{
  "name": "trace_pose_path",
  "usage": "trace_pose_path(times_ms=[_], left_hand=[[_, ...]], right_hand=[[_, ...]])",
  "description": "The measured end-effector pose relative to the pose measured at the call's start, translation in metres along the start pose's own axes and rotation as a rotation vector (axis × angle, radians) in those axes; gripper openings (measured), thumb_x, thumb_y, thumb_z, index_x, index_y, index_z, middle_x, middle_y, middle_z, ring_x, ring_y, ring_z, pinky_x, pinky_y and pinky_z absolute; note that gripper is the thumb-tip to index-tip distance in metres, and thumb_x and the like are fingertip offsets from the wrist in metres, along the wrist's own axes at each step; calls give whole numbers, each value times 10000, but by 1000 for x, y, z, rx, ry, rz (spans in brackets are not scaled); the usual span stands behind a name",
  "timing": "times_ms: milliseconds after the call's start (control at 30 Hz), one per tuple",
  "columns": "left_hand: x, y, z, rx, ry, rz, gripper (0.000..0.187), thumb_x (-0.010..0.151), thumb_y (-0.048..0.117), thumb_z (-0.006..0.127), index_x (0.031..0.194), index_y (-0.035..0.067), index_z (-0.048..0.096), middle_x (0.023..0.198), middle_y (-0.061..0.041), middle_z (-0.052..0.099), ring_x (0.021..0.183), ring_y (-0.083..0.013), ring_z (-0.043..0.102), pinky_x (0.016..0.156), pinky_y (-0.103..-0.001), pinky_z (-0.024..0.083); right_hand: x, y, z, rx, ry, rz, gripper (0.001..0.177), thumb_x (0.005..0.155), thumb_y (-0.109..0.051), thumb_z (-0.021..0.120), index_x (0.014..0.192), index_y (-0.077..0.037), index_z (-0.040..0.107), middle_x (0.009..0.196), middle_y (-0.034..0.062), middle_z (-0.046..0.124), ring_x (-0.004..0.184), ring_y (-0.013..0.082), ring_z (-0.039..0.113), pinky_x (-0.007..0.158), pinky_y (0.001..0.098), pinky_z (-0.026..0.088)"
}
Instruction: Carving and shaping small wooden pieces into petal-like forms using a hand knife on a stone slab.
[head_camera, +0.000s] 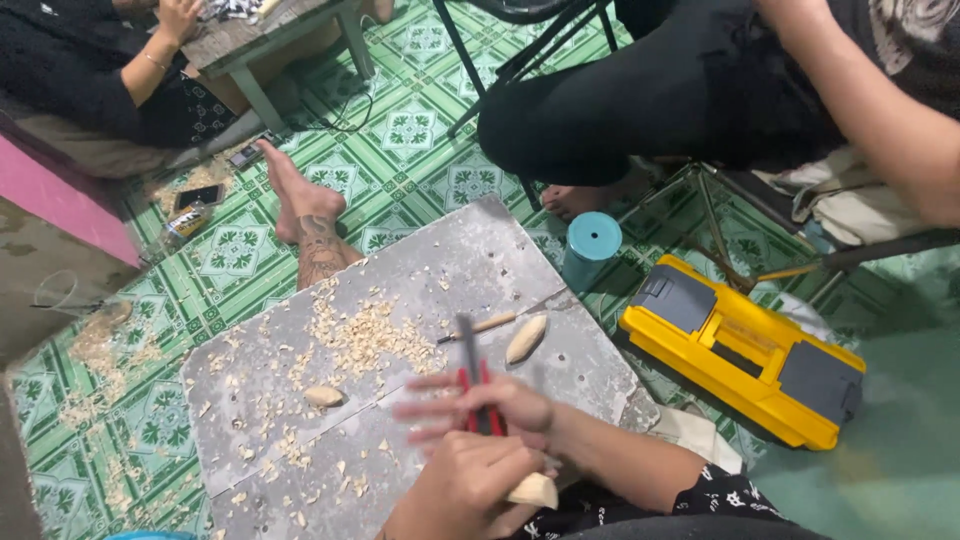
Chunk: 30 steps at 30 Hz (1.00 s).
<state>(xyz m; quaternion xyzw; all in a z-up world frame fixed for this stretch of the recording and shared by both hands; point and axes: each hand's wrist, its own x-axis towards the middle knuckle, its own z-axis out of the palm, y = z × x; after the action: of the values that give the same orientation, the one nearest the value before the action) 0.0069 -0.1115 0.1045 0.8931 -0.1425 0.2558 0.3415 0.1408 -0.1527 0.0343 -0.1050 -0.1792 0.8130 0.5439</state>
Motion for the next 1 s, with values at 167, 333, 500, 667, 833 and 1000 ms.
trace_pose_path(times_ms=[167,333,500,667,833,1000], left_hand=[[-61,-30,34,-124,13,-406,276,700,36,625,959,130,636,699,-27,595,551,-193,542,497,-310,424],[-149,-81,79,375,-72,-377,261,636,181,612,892,144,576,666,-37,578,444,-242,557,335,-388,364],[-167,-80,67,517,-37,-330,217,637,168,694,817,146,575,601,-7,510,419,-179,495,324,-339,352],[-202,-87,35,448,33,-260,208,733,32,701,935,77,685,674,-5,711,481,-82,644,333,-204,518],[-249,-82,-22,599,69,-628,267,647,98,693,888,194,630,708,-9,676,568,-204,668,490,-360,483],[-335,-95,-66,846,103,-868,267,700,211,750,944,209,641,781,-20,712,666,-229,689,569,-366,541]], right_hand=[[-19,-37,0,-154,360,-272,412,971,-37,529,1376,38,520,1367,334,597,1113,450,671,955,521,588],[-37,-38,-41,-401,547,-344,255,966,-72,517,1202,1,581,1018,245,690,789,350,731,725,423,639],[-38,-38,-42,-485,465,-383,168,966,-72,525,1088,14,603,841,199,671,692,329,688,662,442,589],[-40,-35,-51,-596,386,-361,142,970,-70,569,1066,21,622,814,184,673,700,295,688,685,424,606],[-42,-36,-66,-629,495,-503,137,967,-95,589,1031,7,654,751,141,652,650,263,651,603,401,564],[-45,-37,-69,-680,486,-527,133,969,-79,567,1026,10,648,721,165,650,643,285,660,597,418,573]])
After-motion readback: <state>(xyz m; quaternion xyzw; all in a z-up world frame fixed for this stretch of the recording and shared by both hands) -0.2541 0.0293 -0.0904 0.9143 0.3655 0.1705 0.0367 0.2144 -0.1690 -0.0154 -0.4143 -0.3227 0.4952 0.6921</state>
